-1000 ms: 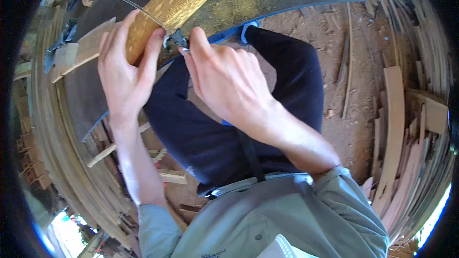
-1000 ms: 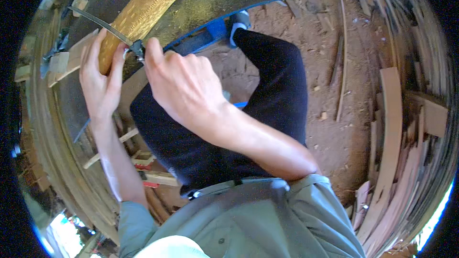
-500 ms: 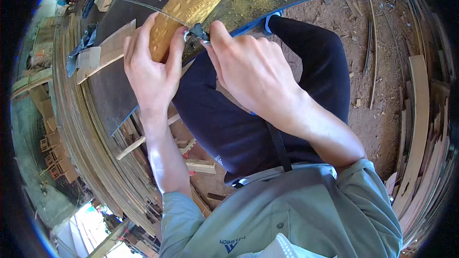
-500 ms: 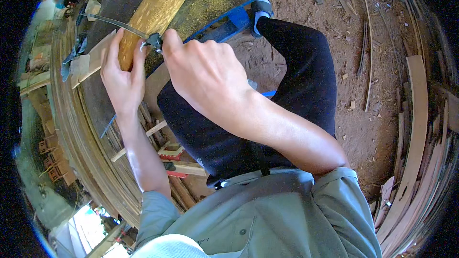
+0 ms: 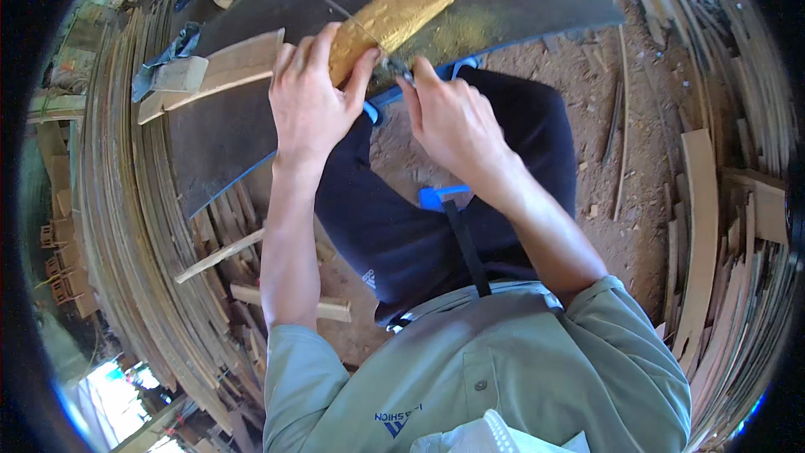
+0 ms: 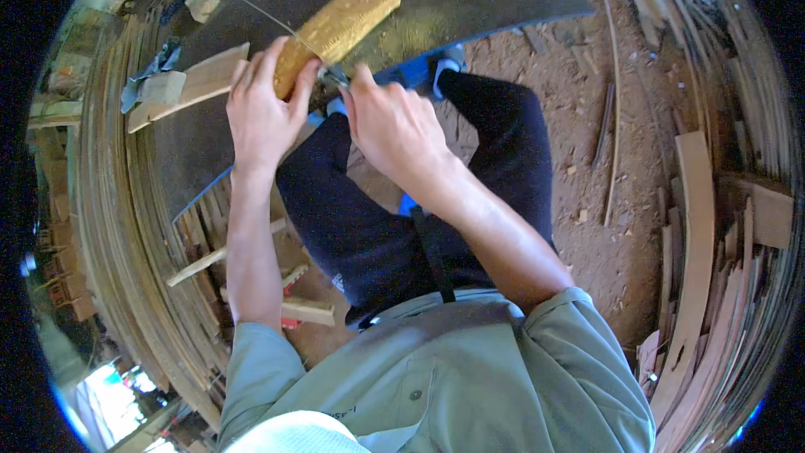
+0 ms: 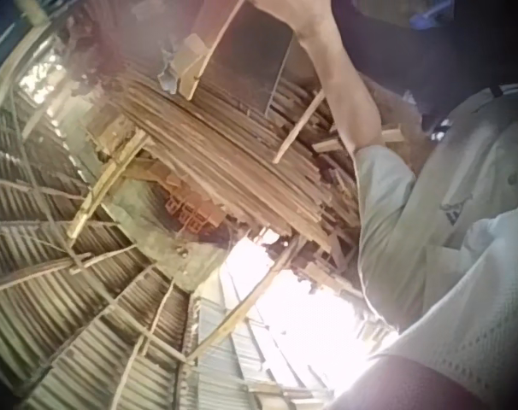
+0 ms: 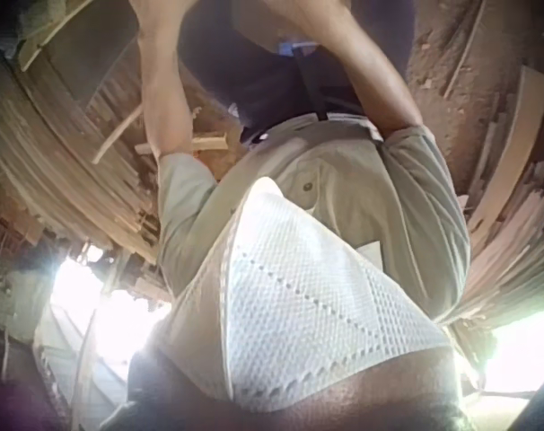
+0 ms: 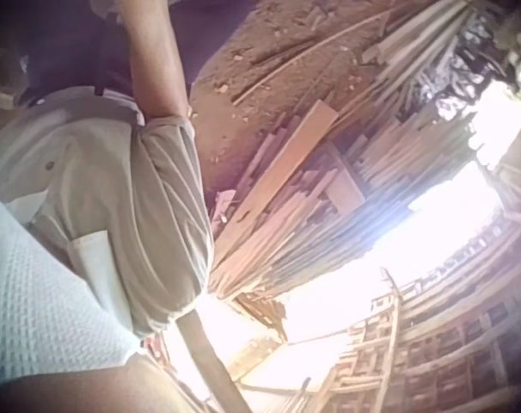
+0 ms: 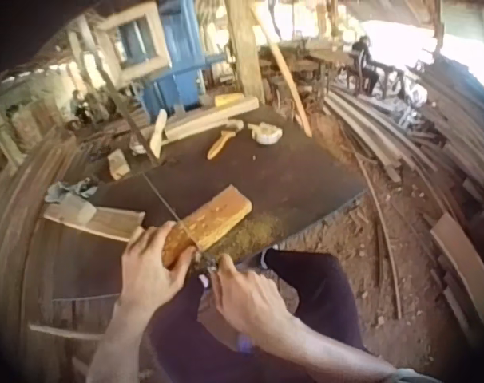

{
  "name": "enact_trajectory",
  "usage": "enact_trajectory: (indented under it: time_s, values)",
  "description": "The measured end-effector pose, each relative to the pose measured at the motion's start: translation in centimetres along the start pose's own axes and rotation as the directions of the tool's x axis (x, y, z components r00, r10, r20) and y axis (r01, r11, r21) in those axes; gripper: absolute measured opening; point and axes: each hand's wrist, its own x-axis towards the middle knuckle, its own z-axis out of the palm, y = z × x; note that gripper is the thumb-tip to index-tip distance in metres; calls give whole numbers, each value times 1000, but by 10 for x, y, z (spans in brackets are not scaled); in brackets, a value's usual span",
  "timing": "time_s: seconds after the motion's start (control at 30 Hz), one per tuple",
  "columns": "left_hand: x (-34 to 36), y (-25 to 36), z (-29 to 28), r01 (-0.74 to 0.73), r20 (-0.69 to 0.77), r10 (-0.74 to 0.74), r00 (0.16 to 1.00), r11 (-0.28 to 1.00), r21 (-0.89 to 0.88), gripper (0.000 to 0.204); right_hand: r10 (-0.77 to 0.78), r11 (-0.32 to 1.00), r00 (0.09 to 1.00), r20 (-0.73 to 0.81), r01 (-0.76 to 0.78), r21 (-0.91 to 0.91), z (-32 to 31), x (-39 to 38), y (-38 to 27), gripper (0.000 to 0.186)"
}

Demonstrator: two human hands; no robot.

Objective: Saw a piece of wood using a small hand saw.

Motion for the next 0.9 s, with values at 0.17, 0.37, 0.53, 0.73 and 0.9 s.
enact_trajectory:
  time_s: [0.17,0.37,0.53,0.73,0.9]
  values:
    - [1,1,-9,85,106,-87,991,996,18,50,57,997,994,98,-62,53,-13,-79,41,21]
    - [-9,0,-11,111,57,-110,992,994,-21,49,199,946,970,141,-228,230,-58,-168,57,13]
    - [-10,1,-14,144,75,-140,987,988,-50,51,16,969,996,85,-37,245,-45,-100,35,22]
    - [0,10,-11,183,57,-180,982,981,-67,47,-62,985,998,4,60,163,-20,-9,14,26]
    - [11,16,-11,325,154,-324,933,945,24,47,-24,932,999,-38,36,360,-28,-2,33,25]
